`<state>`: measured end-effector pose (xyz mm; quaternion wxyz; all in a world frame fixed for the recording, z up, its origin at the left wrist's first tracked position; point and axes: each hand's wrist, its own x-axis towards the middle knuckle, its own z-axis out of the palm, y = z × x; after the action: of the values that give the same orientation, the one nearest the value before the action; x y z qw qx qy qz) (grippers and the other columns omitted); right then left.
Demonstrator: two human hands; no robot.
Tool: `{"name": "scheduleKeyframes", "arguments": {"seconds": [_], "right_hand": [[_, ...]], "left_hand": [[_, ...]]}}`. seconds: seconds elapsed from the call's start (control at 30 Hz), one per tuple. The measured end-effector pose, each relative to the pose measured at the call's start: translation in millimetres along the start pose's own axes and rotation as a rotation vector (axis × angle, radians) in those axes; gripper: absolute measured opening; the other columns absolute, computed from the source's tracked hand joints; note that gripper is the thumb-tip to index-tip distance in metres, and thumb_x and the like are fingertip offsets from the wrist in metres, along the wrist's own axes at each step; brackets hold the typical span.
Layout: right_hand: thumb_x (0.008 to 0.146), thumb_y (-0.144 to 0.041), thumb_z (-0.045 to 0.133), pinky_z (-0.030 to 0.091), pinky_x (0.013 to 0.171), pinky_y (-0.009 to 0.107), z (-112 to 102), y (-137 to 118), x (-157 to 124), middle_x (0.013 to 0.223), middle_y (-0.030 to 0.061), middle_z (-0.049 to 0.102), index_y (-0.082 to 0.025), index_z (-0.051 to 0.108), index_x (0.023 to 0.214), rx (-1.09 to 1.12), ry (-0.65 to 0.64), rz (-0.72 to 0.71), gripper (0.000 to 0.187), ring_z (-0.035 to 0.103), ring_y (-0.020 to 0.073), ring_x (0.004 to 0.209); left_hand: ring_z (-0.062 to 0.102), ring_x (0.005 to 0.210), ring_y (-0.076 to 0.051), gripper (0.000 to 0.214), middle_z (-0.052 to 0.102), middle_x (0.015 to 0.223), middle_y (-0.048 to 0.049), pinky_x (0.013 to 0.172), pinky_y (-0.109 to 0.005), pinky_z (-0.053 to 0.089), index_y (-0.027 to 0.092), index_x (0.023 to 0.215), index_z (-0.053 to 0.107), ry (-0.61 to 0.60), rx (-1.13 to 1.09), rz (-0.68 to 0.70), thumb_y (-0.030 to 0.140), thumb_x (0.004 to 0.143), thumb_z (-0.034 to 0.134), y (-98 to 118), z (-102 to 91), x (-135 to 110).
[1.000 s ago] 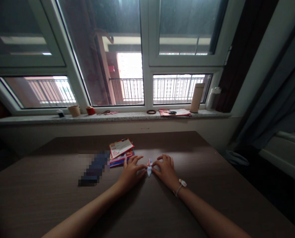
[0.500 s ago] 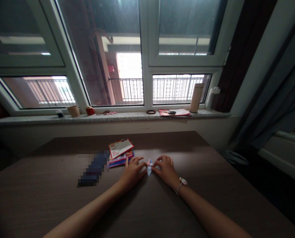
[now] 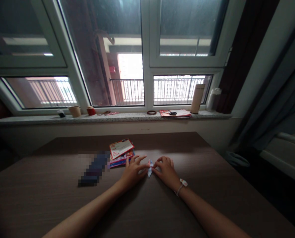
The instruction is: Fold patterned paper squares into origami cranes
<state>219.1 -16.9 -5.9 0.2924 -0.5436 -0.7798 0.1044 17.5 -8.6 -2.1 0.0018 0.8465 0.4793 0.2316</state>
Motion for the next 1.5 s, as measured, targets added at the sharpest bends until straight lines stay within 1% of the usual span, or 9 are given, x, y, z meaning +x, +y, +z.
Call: {"name": "scheduleKeyframes", "arguments": {"seconds": [0.1,0.27,0.4,0.6,0.73,0.97,1.17,1.37,1.5], "right_hand": [[0.084,-0.042,0.060,0.029,0.102,0.045,-1.0,-0.9,-0.7,0.104,0.0033,0.056,-0.030,0.069,0.091,0.001,0.009,-0.008,0.016,0.047,0.0234,0.109],[0.084,-0.041,0.061,0.030,0.102,0.045,-0.8,-1.4,-0.9,0.103,0.0031,0.057,-0.030,0.068,0.089,-0.003,0.014,-0.015,0.014,0.048,0.0232,0.108],[0.083,-0.041,0.061,0.031,0.101,0.045,-0.4,-1.3,-0.6,0.103,0.0030,0.057,-0.031,0.069,0.090,-0.011,0.017,-0.018,0.014,0.049,0.0232,0.107],[0.084,-0.039,0.061,0.030,0.102,0.045,-4.3,-5.8,-1.7,0.102,0.0031,0.056,-0.030,0.068,0.091,-0.004,0.022,-0.022,0.013,0.049,0.0228,0.107],[0.083,-0.039,0.062,0.030,0.102,0.046,-4.3,-6.4,-1.8,0.103,0.0034,0.056,-0.030,0.068,0.091,-0.003,0.021,-0.013,0.013,0.048,0.0233,0.107],[0.083,-0.039,0.062,0.032,0.101,0.045,-0.4,-2.0,-1.0,0.102,0.0033,0.057,-0.029,0.068,0.090,-0.028,0.021,-0.025,0.013,0.048,0.0235,0.107],[0.083,-0.040,0.061,0.032,0.100,0.044,-0.4,-1.5,-0.1,0.103,0.0035,0.057,-0.029,0.068,0.089,-0.035,0.016,-0.023,0.015,0.048,0.0236,0.108],[0.084,-0.041,0.061,0.031,0.101,0.045,-2.0,-2.3,-1.1,0.103,0.0033,0.056,-0.029,0.068,0.090,-0.027,0.012,-0.019,0.015,0.048,0.0235,0.107],[0.084,-0.041,0.060,0.032,0.101,0.045,-2.2,-2.8,-1.1,0.102,0.0035,0.056,-0.029,0.068,0.089,-0.020,0.005,-0.013,0.015,0.048,0.0237,0.107]], "left_hand": [[0.035,0.130,-0.032,0.021,0.050,0.139,0.0049,0.105,-0.070,0.012,0.043,0.103,0.068,-0.002,0.012,-0.003,0.035,0.084,0.064,-0.1,-0.3,-0.3],[0.036,0.130,-0.034,0.020,0.049,0.139,0.0037,0.104,-0.073,0.010,0.044,0.101,0.070,-0.018,0.048,-0.025,0.035,0.084,0.063,1.3,-4.5,1.3],[0.035,0.129,-0.035,0.019,0.050,0.137,0.0023,0.103,-0.074,0.008,0.042,0.099,0.071,0.007,0.049,-0.012,0.035,0.083,0.063,0.0,-3.3,2.4],[0.042,0.123,-0.027,0.019,0.056,0.125,-0.0021,0.106,-0.068,0.016,0.038,0.098,0.071,0.045,0.000,0.029,0.029,0.082,0.065,-1.4,0.7,3.0],[0.043,0.122,-0.027,0.020,0.054,0.126,-0.0034,0.106,-0.067,0.017,0.039,0.100,0.071,0.059,-0.015,0.057,0.030,0.084,0.064,-0.7,-0.2,2.8],[0.039,0.126,-0.031,0.020,0.050,0.133,-0.0045,0.104,-0.070,0.016,0.041,0.102,0.070,-0.004,0.003,-0.047,0.035,0.085,0.062,1.3,0.7,3.2],[0.041,0.126,-0.032,0.017,0.051,0.131,-0.0054,0.103,-0.072,0.016,0.041,0.098,0.072,-0.029,-0.029,-0.086,0.036,0.084,0.064,3.1,-2.1,5.4],[0.040,0.127,-0.030,0.020,0.051,0.133,-0.0045,0.107,-0.068,0.012,0.039,0.100,0.071,0.038,-0.017,-0.036,0.032,0.083,0.066,1.3,0.6,2.0],[0.039,0.127,-0.031,0.020,0.050,0.136,-0.0026,0.106,-0.071,0.008,0.039,0.100,0.071,0.043,0.048,0.016,0.031,0.083,0.065,1.9,0.9,2.4]]}}
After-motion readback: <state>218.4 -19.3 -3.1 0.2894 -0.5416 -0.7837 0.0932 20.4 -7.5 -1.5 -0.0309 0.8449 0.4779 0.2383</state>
